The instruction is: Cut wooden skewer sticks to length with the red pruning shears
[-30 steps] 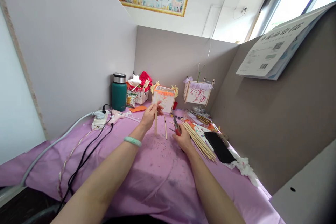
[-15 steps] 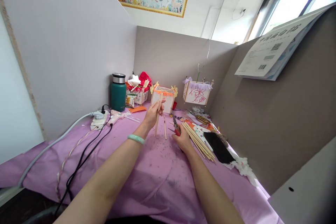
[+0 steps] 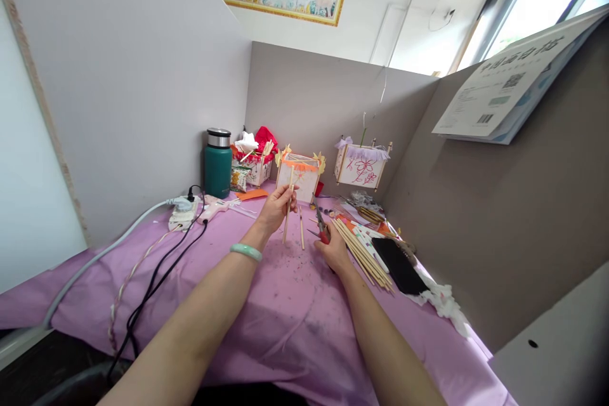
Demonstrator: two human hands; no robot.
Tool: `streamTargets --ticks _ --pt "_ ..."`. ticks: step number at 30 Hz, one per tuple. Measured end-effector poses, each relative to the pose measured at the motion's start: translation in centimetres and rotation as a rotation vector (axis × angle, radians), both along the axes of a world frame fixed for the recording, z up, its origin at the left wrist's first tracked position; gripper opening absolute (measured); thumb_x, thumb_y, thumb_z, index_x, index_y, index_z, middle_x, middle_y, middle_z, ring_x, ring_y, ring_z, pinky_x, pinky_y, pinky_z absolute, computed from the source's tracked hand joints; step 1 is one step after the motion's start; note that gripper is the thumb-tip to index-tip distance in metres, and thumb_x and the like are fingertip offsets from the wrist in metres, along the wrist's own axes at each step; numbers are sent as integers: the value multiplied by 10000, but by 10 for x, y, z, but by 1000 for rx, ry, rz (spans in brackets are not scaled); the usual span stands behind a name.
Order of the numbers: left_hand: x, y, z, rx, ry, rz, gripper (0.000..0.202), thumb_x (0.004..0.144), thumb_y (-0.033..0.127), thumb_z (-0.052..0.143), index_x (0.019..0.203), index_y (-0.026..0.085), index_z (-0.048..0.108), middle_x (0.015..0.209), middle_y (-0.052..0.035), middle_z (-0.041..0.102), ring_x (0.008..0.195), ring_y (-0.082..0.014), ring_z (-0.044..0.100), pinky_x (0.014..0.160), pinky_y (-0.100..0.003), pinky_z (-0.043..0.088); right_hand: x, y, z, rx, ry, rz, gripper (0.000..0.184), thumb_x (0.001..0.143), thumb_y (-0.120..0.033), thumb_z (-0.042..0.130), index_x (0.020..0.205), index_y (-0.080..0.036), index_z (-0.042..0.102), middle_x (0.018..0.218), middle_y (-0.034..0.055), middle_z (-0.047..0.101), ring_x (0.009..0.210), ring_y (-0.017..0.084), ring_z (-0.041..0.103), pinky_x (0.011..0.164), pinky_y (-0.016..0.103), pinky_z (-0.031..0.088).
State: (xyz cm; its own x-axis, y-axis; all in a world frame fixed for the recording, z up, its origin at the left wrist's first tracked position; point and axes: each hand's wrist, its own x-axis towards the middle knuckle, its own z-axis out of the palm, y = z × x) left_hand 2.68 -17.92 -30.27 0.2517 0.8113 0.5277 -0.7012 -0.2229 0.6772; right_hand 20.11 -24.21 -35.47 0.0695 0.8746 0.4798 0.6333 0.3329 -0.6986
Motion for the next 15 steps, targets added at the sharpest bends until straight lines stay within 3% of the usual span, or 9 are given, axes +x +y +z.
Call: streamTargets --ticks 8,15 --pt "-1 2 -2 40 30 23 290 744 327 665 953 166 544 708 33 495 533 -58 465 523 -229 450 0 1 -1 3 -4 7 435 579 -221 510 1010 -165 534 690 -33 472 639 150 432 623 259 356" --pt "4 5 -1 27 49 41 287 743 319 662 953 167 538 693 36 499 503 -47 432 471 -194 385 1 2 -3 20 5 11 429 578 -217 518 1003 -166 535 701 -34 476 639 149 437 630 266 359"
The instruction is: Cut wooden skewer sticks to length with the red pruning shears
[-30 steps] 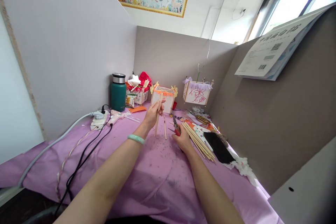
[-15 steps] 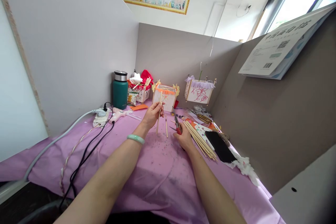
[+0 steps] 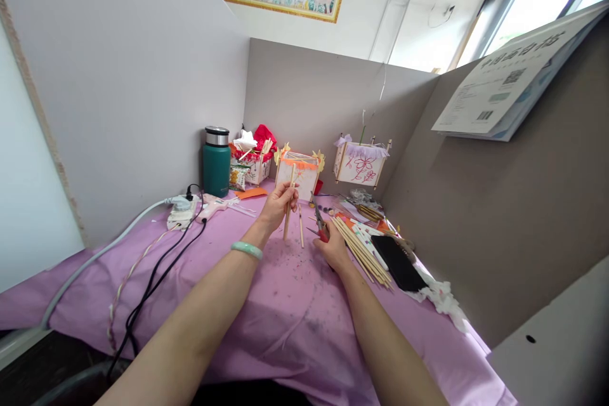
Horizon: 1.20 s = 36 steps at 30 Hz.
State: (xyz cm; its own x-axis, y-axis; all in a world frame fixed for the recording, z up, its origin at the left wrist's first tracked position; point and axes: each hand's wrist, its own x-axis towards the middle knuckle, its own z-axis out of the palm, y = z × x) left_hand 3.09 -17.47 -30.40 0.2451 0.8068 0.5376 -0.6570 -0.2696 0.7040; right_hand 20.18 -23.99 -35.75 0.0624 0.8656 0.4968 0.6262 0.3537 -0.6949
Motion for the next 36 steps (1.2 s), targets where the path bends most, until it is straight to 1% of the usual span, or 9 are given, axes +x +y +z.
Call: streamTargets --ticks 6,9,11,13,17,20,25,30,36 --pt "9 9 1 -33 22 47 298 732 346 667 926 159 541 659 43 491 452 -28 378 396 -155 263 3 2 -3 -17 43 -6 459 582 -223 524 1038 -163 539 749 -12 534 682 168 483 671 288 390" --pt "11 11 2 -38 29 66 291 742 366 652 914 165 530 644 41 504 432 -25 351 383 -150 212 6 4 3 -3 57 -47 456 600 -239 519 1048 -157 539 772 5 552 702 180 504 682 296 402" --pt "12 9 2 -33 42 58 283 753 377 638 909 169 524 640 38 515 427 -25 335 386 -151 194 8 3 15 16 34 -106 461 611 -250 521 1063 -154 533 797 15 561 719 185 514 691 298 405" --pt "13 6 3 -27 56 42 281 759 384 629 910 171 526 632 38 512 428 -25 323 394 -155 189 10 1 33 21 -40 -143 457 623 -255 526 1069 -160 528 808 16 570 728 186 521 691 294 402" --pt "14 1 5 -28 75 37 304 755 403 628 930 168 547 592 50 463 425 -28 301 401 -166 171 12 -4 71 28 -345 -132 424 627 -223 543 1050 -187 545 859 20 597 779 186 533 679 271 375" --pt "15 1 6 -38 74 52 297 755 430 622 865 169 533 568 58 430 418 -29 277 399 -172 151 13 -6 91 6 -548 -144 434 641 -222 573 1073 -185 549 961 57 606 826 191 542 673 258 359" --pt "17 1 5 -35 70 78 341 758 472 606 722 171 449 545 64 401 417 -29 261 398 -171 140 15 -8 112 -23 -745 -125 356 686 -243 571 1037 -184 552 995 76 606 836 193 553 635 245 328" --pt "18 0 4 -25 76 57 334 747 454 620 719 167 452 538 65 387 418 -29 250 396 -176 126 14 -8 129 -40 -854 -105 288 680 -273 607 955 -194 573 918 64 616 777 189 547 589 248 287" --pt "19 0 4 -46 58 44 313 734 442 636 766 165 493 529 69 370 412 -32 244 395 -183 120 10 -9 139 -41 -939 -98 312 680 -296 605 977 -205 570 933 69 616 769 202 555 570 261 274"
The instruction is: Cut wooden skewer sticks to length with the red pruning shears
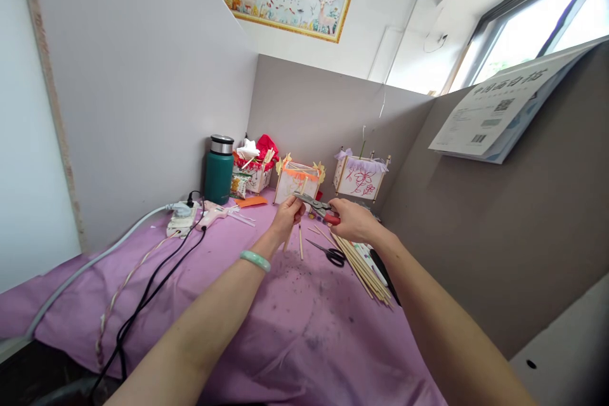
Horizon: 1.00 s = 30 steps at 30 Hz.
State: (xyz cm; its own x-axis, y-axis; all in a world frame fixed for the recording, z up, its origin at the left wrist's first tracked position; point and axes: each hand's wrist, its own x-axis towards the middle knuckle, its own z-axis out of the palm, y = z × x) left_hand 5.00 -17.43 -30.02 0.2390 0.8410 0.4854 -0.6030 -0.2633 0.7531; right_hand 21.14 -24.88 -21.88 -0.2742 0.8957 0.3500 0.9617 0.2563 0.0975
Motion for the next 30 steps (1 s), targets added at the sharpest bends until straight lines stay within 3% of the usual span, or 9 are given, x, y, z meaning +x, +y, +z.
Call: streamTargets --ticks 8,21,30 --pt "2 -1 -1 -13 1 11 319 716 435 649 737 155 498 530 59 398 416 -27 253 402 -176 127 -5 -9 15 -8 -111 -14 372 684 -346 634 1023 -206 568 982 103 601 852 253 556 629 292 318" --pt "2 -1 -2 -4 -7 7 320 726 444 647 774 151 529 533 58 396 422 -28 264 406 -173 142 -11 -15 19 -67 -188 -53 322 712 -308 598 1012 -202 552 944 110 602 782 250 572 571 289 298" --pt "3 -4 -3 16 3 9 326 727 450 650 747 153 518 522 62 391 412 -29 258 402 -179 139 -10 -16 5 -49 -135 -82 274 695 -256 584 958 -196 539 917 107 624 756 242 580 573 284 287"
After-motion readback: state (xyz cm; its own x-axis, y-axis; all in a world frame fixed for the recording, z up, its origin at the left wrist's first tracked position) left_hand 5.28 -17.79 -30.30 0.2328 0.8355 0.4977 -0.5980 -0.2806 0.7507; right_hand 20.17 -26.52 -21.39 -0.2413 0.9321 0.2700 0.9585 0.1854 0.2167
